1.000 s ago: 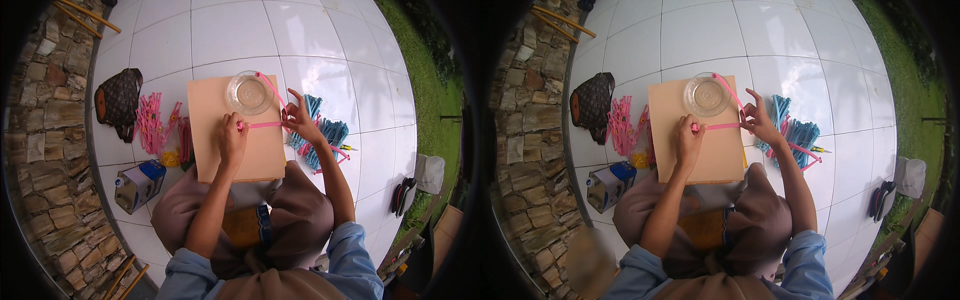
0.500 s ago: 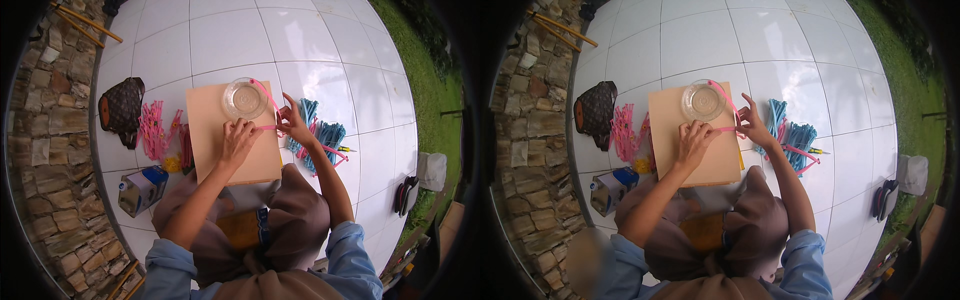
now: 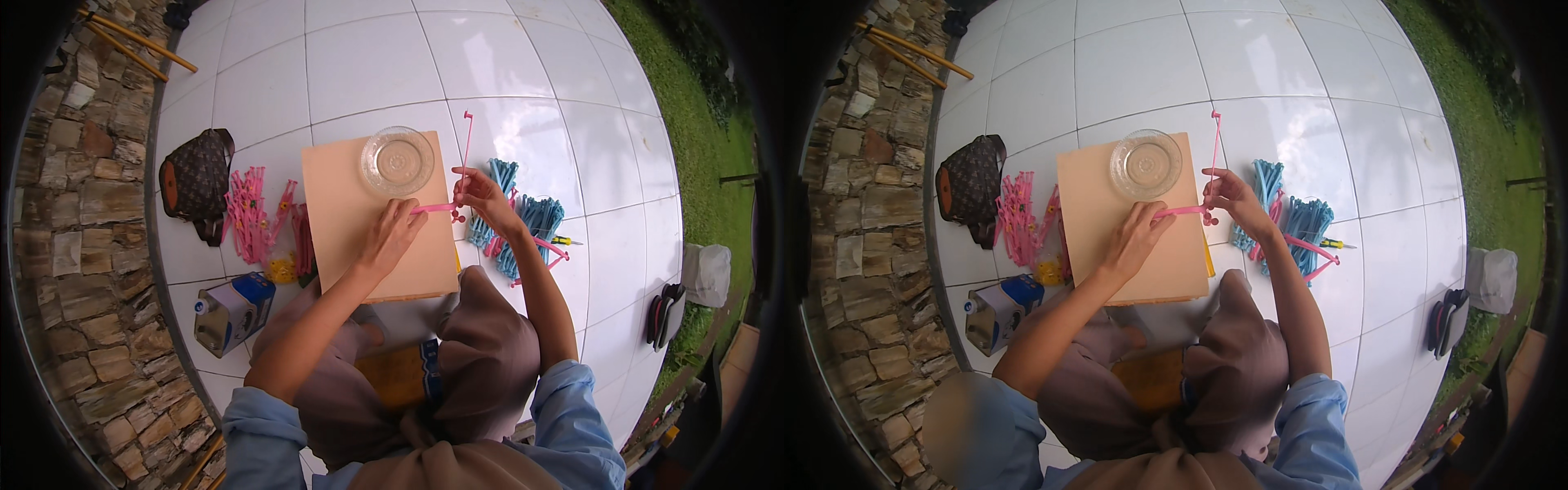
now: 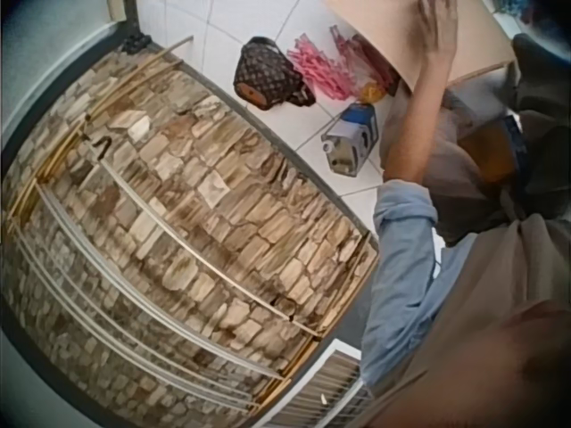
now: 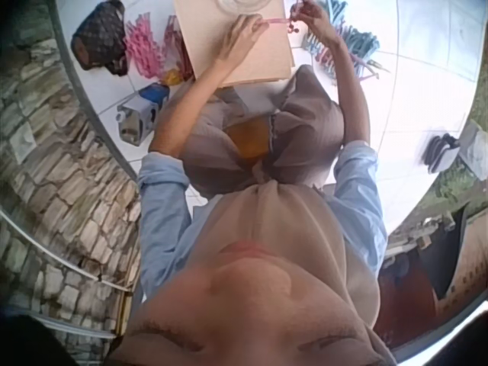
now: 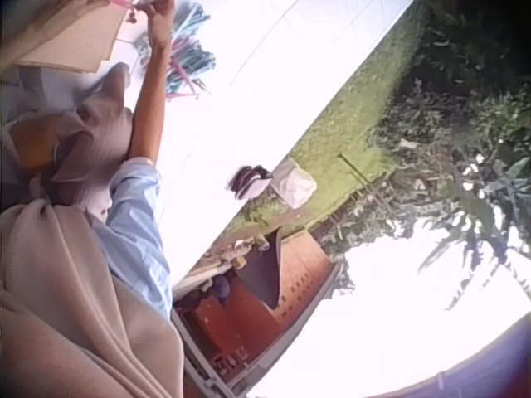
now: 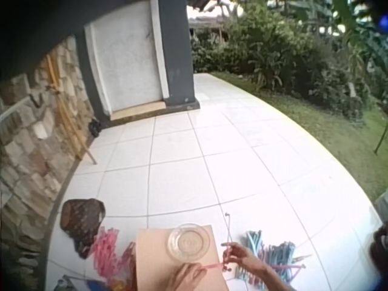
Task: The person applies glue from a large metal tin to pink rubber straps by hand on a cardboard box and then folds the straps.
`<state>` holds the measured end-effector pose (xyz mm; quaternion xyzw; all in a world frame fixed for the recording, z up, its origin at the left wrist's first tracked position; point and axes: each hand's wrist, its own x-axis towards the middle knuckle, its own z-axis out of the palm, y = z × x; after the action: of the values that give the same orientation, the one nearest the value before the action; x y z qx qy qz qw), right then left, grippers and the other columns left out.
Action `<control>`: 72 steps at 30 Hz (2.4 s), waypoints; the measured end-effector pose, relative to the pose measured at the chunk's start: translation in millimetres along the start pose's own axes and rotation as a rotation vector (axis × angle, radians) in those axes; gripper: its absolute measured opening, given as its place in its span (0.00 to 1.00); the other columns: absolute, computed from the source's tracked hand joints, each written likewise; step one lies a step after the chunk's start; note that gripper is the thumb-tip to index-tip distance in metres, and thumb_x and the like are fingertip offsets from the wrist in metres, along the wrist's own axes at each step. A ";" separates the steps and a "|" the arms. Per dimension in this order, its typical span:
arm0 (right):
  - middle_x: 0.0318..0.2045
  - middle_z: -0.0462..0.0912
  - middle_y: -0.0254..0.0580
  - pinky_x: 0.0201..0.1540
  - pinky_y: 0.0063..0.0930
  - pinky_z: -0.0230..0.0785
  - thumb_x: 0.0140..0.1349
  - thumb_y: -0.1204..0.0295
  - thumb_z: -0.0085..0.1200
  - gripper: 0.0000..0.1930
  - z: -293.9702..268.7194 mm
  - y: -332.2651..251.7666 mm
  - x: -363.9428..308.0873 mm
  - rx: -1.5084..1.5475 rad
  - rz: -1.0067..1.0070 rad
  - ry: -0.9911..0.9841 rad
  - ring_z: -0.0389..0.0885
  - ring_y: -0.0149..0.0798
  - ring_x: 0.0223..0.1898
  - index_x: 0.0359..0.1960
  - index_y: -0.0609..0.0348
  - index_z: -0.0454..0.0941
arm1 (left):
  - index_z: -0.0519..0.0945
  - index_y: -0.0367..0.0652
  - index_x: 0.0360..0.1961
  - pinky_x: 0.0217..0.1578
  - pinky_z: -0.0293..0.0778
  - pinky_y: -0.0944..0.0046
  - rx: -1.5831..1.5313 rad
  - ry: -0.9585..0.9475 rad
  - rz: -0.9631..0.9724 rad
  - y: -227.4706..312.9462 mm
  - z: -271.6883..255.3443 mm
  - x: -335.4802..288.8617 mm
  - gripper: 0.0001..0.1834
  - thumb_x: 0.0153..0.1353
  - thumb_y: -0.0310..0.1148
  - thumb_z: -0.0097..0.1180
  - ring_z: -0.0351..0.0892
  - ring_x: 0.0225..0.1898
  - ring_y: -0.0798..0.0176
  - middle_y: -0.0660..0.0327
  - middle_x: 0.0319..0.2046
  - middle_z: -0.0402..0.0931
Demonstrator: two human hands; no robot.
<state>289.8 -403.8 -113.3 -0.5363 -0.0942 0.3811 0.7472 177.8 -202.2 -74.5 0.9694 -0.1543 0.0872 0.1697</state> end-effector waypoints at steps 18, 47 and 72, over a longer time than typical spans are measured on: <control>0.34 0.75 0.41 0.41 0.24 0.70 0.50 0.82 0.59 0.37 11.1 -1.6 6.2 -0.192 -0.066 0.187 0.76 0.30 0.37 0.61 0.60 0.52 | 0.71 0.55 0.56 0.48 0.67 0.65 0.197 -0.146 0.193 -17.0 -4.4 0.5 0.30 0.48 0.24 0.48 0.62 0.41 0.58 0.61 0.37 0.64; 0.29 0.82 0.49 0.27 0.21 0.72 0.48 0.79 0.60 0.22 22.5 1.8 7.4 -0.550 0.004 0.395 0.83 0.34 0.29 0.44 0.63 0.64 | 0.74 0.56 0.51 0.40 0.72 0.70 0.082 -0.066 0.152 -23.6 5.3 -5.1 0.27 0.47 0.22 0.50 0.64 0.39 0.61 0.62 0.36 0.63; 0.28 0.80 0.47 0.35 0.24 0.73 0.49 0.81 0.58 0.24 34.7 -5.6 1.3 -0.726 -0.020 0.408 0.82 0.34 0.31 0.48 0.60 0.61 | 0.73 0.46 0.51 0.49 0.65 0.69 0.186 -0.056 0.224 -21.9 -2.6 -7.7 0.25 0.47 0.26 0.51 0.65 0.46 0.62 0.63 0.40 0.68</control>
<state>274.3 -378.3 -94.6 -0.8284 -0.0777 0.2016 0.5168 177.4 -179.7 -80.3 0.9597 -0.2574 0.0925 0.0641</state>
